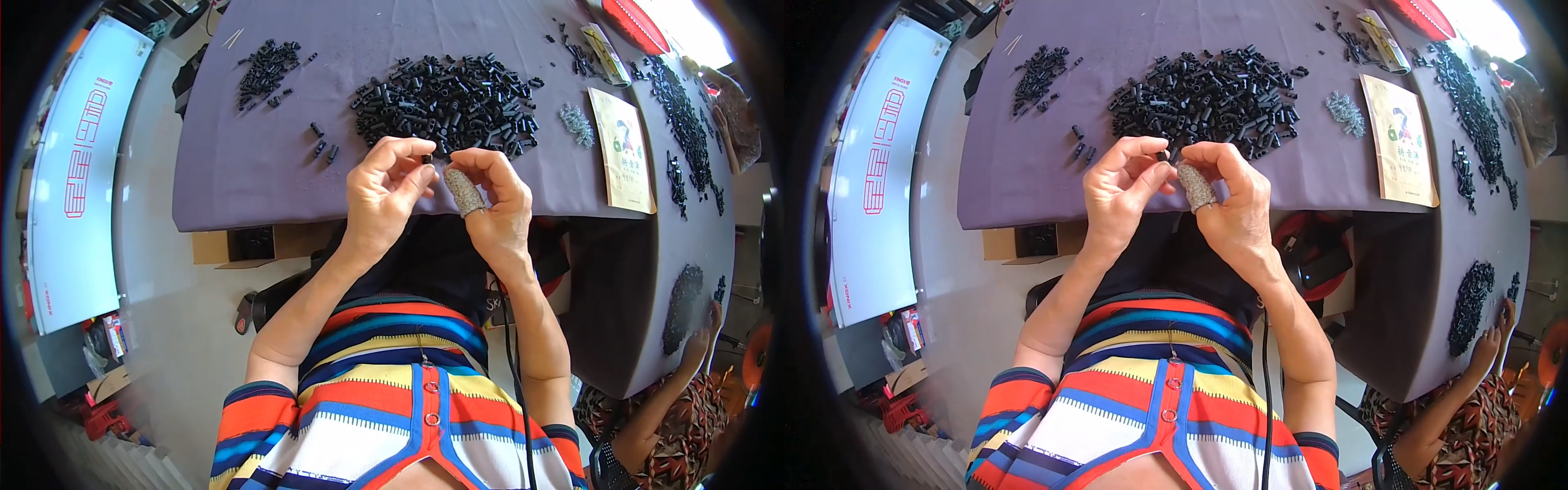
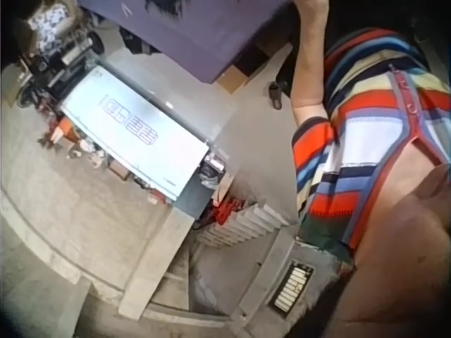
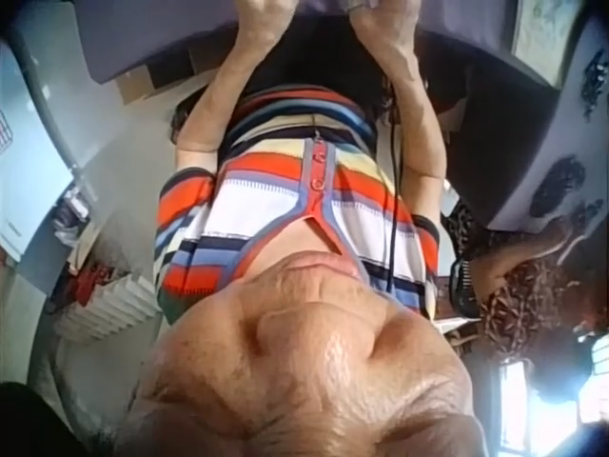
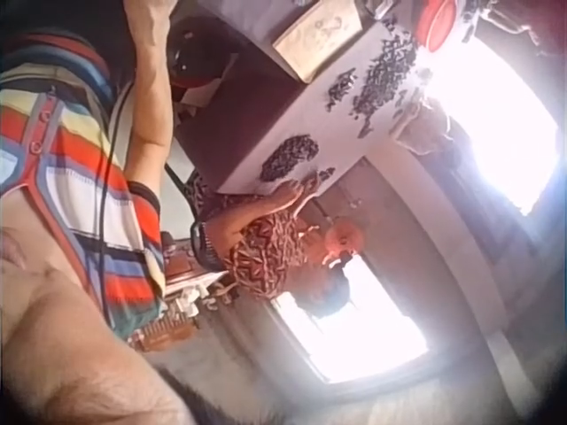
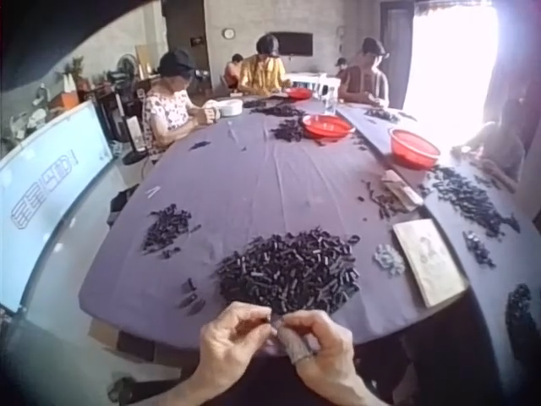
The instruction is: Sanding or polishing small black plastic components using a hand-held sanding block.
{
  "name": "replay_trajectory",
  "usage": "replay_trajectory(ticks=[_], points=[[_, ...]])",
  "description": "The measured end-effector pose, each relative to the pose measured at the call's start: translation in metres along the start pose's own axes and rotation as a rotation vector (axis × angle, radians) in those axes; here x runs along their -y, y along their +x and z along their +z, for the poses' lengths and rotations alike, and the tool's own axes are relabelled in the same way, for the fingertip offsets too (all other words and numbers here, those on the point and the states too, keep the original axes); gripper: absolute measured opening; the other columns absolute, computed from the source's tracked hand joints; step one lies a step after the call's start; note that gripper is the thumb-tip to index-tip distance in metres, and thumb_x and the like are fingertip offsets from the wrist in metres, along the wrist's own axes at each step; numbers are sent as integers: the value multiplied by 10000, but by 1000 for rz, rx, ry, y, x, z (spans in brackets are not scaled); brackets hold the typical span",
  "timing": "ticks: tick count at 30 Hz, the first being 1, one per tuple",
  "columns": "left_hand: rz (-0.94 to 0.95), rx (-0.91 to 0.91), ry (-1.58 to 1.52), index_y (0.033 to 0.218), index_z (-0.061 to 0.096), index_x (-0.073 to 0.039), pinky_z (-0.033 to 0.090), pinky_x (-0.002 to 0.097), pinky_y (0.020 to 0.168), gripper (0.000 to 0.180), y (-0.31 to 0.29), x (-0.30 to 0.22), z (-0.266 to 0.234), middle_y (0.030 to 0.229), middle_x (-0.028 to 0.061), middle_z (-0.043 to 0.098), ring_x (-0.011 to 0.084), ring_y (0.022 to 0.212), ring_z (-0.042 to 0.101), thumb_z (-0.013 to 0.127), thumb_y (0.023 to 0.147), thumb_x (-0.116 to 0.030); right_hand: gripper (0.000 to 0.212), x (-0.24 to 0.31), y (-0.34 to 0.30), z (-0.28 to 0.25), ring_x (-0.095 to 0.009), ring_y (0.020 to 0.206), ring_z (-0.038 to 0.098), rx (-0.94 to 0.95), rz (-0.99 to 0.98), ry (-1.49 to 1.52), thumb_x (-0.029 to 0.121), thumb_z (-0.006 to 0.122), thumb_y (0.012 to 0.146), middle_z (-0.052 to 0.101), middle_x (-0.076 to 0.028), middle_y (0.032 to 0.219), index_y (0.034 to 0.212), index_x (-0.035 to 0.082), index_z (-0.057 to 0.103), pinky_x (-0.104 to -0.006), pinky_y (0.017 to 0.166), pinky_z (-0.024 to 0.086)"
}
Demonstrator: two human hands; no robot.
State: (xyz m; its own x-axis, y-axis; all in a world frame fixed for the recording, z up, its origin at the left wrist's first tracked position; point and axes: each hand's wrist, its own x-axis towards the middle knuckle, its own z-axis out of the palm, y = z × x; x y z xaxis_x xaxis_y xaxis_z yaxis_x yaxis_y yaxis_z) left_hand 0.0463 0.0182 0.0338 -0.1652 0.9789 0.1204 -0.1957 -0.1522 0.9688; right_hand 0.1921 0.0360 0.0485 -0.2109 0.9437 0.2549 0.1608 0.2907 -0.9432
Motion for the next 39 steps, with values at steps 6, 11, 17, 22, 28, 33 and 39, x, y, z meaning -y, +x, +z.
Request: replay_trajectory(ticks=[6, 11, 17, 22, 28, 33, 39], points=[[138, 25, 237, 1023, 616, -14, 536, 238, 641, 273, -2, 5, -1, 908, 50, 584, 104, 731, 622, 599, 793, 133, 317, 1, -1, 1, -123, 870, 619, 33, -30, -66, -153, 584, 745, 648, -61, 903, 1024, -4, 595, -251, 800, 485], [378, 62, 515, 896, 627, -11, 507, 291, 619, 235, 0, 7, -6, 876, 95, 584, 223, 742, 626, 597, 736, 158, 341, 1, 1, 2, -176, 802, 639, 60, -45, -98, -157, 579, 685, 654, -87, 853, 984, 6, 603, -280, 746, 502], [506, 70, 646, 877, 642, -12, 505, 292, 621, 225, -2, 5, -10, 876, 91, 593, 215, 730, 618, 622, 728, 154, 359, 4, 1, 1, -274, 821, 669, 133, -78, -182, -164, 559, 633, 663, -132, 866, 942, 12, 608, -328, 710, 523], [422, 112, 555, 871, 643, -6, 502, 313, 615, 207, -4, 8, -12, 865, 98, 588, 248, 731, 622, 628, 727, 142, 367, -8, 1, 0, -215, 813, 677, 147, -13, -116, -187, 557, 634, 672, -115, 848, 943, 4, 610, -299, 717, 526], [185, 184, 366, 920, 656, 10, 510, 238, 669, 192, -10, 14, -16, 954, 45, 581, 117, 771, 606, 626, 779, 136, 197, -21, 6, -6, -98, 774, 624, 253, 303, 217, -36, 699, 795, 655, -46, 835, 959, -16, 592, -237, 704, 515], [111, 218, 113, 946, 654, 4, 536, 234, 681, 200, -11, 14, -20, 959, 53, 568, 120, 766, 618, 619, 799, 134, 178, -19, 8, -3, -95, 773, 617, 281, 340, 456, -46, 677, 814, 641, -35, 850, 958, -1, 584, -226, 709, 511], [130, 261, 214, 931, 638, 1, 531, 242, 664, 217, -4, 9, -45, 929, 60, 585, 124, 758, 616, 640, 764, 140, 222, -8, 18, 11, -92, 780, 606, 377, 305, 334, -40, 695, 798, 650, -30, 853, 988, 11, 594, -237, 707, 496]])
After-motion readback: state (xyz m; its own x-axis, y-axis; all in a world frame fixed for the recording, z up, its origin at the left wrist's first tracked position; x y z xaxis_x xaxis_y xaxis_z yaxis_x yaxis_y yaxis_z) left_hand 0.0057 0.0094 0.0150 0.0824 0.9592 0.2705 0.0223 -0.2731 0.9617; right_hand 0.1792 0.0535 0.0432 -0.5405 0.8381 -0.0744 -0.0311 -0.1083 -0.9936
